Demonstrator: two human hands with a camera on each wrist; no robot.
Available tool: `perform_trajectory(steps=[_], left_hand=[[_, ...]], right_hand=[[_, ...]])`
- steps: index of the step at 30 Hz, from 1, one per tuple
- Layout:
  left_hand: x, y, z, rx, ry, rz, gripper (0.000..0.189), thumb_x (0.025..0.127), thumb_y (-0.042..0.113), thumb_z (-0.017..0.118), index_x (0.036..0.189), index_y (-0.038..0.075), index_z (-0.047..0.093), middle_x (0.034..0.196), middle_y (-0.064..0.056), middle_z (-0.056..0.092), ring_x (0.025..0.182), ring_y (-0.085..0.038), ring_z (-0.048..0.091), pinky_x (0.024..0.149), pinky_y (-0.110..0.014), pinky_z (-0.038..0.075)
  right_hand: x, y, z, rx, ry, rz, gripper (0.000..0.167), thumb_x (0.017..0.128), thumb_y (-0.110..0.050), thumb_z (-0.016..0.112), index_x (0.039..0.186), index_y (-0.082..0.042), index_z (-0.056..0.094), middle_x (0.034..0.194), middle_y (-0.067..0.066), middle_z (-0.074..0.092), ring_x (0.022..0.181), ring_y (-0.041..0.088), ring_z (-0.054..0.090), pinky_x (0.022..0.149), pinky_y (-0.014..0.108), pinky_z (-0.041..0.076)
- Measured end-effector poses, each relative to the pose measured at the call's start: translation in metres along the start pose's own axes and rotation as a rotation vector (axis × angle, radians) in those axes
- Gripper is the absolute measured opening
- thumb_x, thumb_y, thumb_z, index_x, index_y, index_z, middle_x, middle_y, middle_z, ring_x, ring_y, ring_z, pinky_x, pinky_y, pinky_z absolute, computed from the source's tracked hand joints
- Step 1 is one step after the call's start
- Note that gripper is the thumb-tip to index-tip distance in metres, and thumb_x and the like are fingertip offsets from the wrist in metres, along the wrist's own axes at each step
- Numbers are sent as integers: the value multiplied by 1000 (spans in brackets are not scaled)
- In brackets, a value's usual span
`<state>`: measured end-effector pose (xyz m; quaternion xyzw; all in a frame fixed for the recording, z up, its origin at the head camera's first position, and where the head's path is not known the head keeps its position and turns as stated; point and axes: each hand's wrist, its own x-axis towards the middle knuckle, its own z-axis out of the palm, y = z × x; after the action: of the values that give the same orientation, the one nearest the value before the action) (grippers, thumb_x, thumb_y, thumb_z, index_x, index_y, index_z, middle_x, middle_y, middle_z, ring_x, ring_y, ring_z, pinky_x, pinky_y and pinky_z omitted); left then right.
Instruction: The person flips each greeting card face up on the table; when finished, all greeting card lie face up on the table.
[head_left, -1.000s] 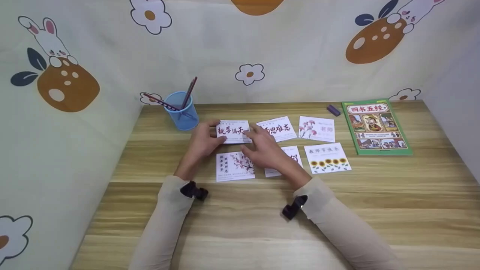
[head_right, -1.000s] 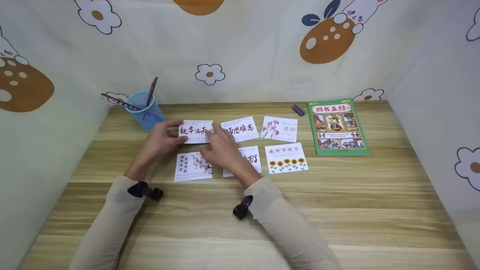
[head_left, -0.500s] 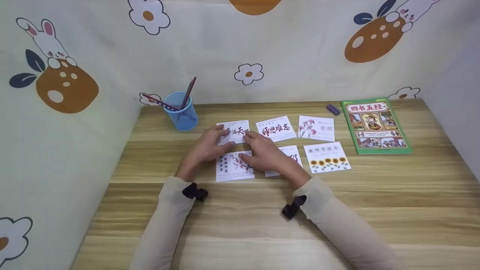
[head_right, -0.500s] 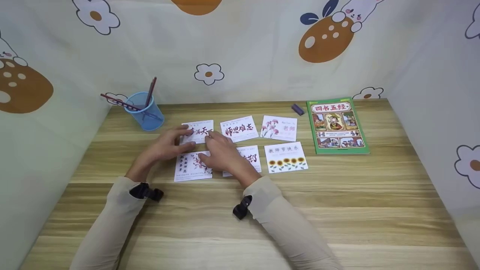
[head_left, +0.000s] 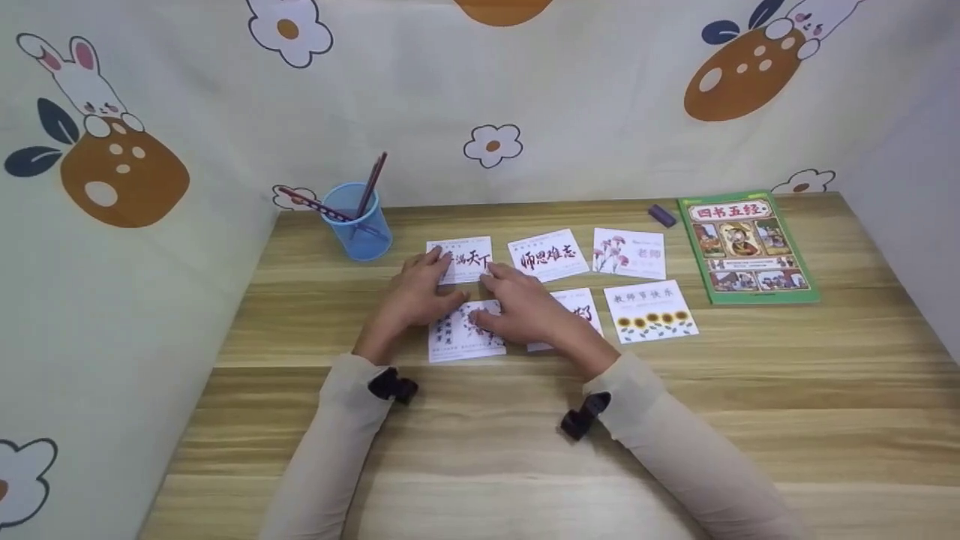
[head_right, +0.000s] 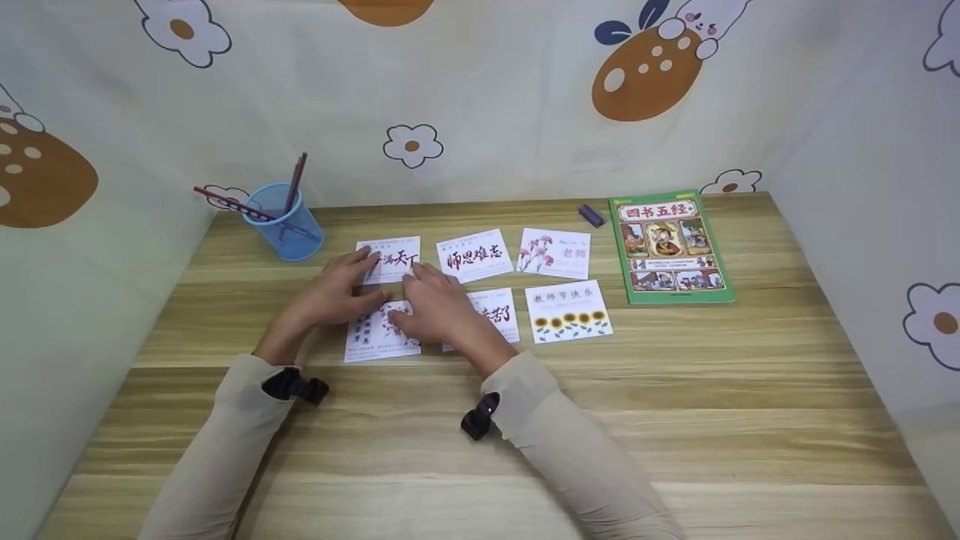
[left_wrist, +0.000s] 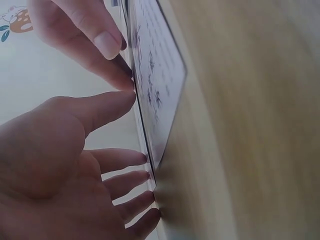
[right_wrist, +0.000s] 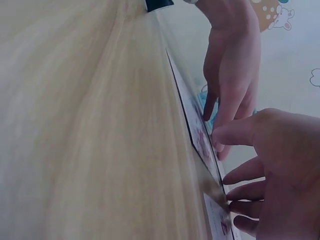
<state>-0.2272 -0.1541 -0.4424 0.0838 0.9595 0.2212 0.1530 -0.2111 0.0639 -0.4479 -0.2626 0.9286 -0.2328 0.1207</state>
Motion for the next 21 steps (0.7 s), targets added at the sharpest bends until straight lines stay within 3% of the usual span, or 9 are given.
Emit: perform_trajectory(steps=[6,13,21], left_hand=[[0,2,0,3,6,-2,86,104,52,65,172,15,29,183,-12,15,169,-39,13,135,-64,20],[-1,1,-1,-33,5,61,84,103,47,67,170,8,34,181,-17,19,168,-41,16,135,-64,17],[-1,0,-3,-78,-1,38,81,103,46,69,170,13,36,182,-14,20,169,-39,15,136,-63,16]], right_hand=[[-1,-1,-1,-23,15,2,75,105,-48,65,159,2,48,175,22,34,164,37,33,134,59,28],[-3,3,-1,-19,26,13,79,106,-51,62,162,2,44,176,23,31,166,37,29,134,62,25],[-5,-6,-1,-68,26,55,74,106,-53,62,158,-2,52,173,23,38,164,38,34,134,60,27]])
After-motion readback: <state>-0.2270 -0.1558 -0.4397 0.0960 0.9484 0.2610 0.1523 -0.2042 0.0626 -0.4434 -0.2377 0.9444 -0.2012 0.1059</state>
